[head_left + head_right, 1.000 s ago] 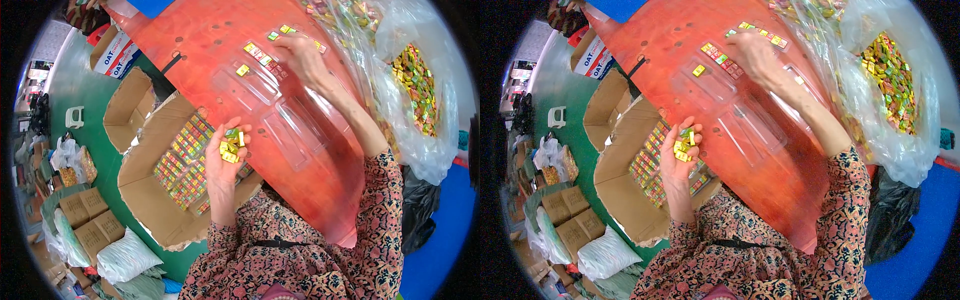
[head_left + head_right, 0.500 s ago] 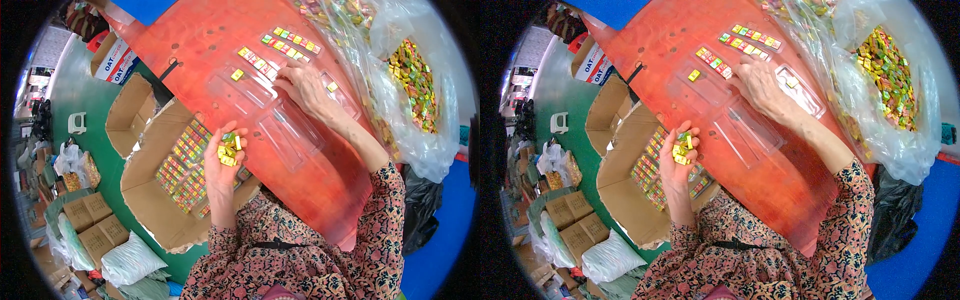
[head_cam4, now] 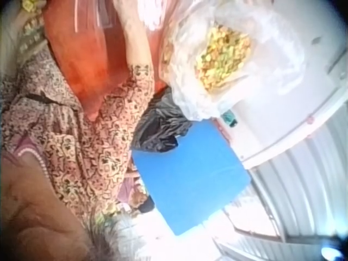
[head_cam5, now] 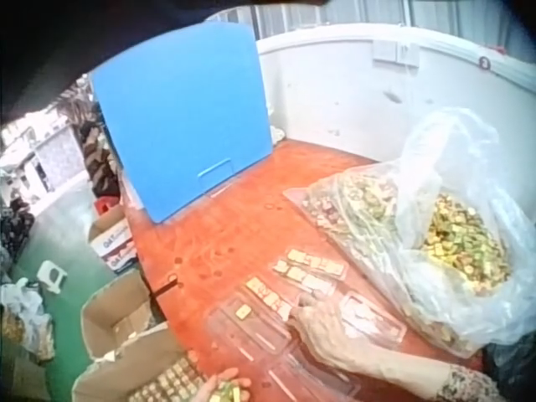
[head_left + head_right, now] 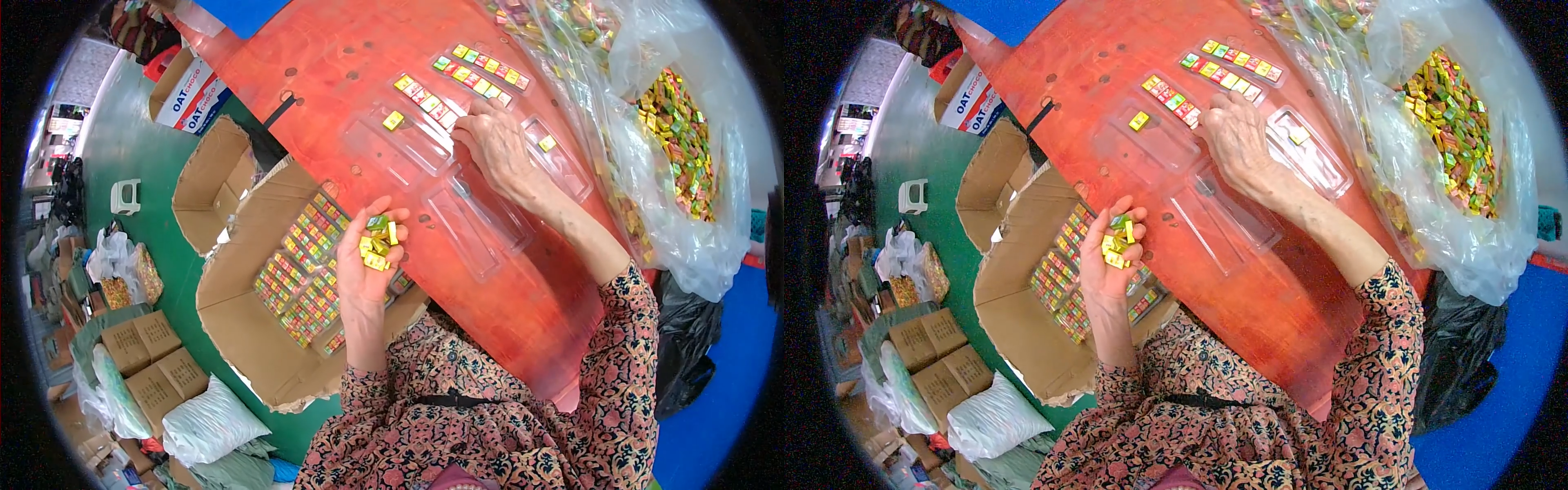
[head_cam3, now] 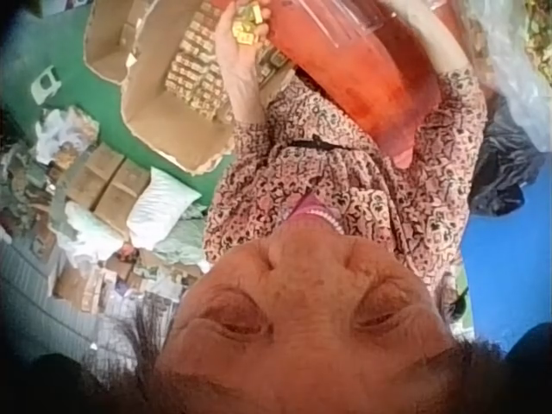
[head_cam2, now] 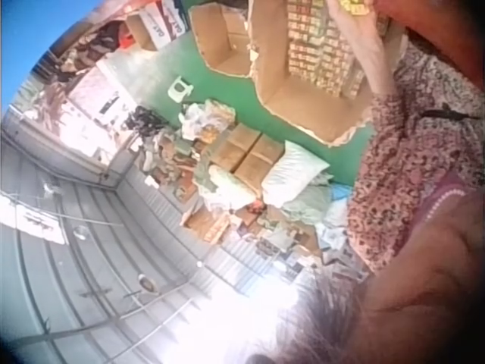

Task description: The recorder is taking small, colorful wrapped items from a large plastic bag and arranging them in neat rows on a red table.

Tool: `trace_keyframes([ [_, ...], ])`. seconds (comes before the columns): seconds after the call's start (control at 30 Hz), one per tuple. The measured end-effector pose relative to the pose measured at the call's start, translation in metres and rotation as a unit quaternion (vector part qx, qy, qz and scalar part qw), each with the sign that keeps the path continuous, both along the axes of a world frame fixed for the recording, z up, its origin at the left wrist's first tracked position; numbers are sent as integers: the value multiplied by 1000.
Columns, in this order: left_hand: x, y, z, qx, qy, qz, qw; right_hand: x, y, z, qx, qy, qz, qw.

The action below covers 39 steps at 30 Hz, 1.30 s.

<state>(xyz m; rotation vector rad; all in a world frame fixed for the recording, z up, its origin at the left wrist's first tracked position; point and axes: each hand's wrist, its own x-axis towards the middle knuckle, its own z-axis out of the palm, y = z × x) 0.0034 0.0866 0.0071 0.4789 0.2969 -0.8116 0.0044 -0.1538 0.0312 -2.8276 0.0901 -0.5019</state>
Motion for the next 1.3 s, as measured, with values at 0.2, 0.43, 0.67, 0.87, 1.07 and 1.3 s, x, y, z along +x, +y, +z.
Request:
trace_keyframes([
  [0.2,16,-6,16,-24,35,-30,999,0,2,0,28,0,-12,1000],
  [0.43,55,-48,56,206,-241,-74,945,-1,-1,2,46,-5,-8,999],
  [0.67,98,-120,41,504,-634,-69,583,2,-3,-2,29,-13,3,999],
  [0.87,107,-140,30,545,-709,-131,428,1,-6,-5,50,-40,17,998],
  [1.07,113,-142,32,547,-708,-166,414,0,-10,-3,61,-62,14,996],
  [1.3,114,-143,38,540,-689,-196,441,2,-19,-7,74,-33,44,996],
])
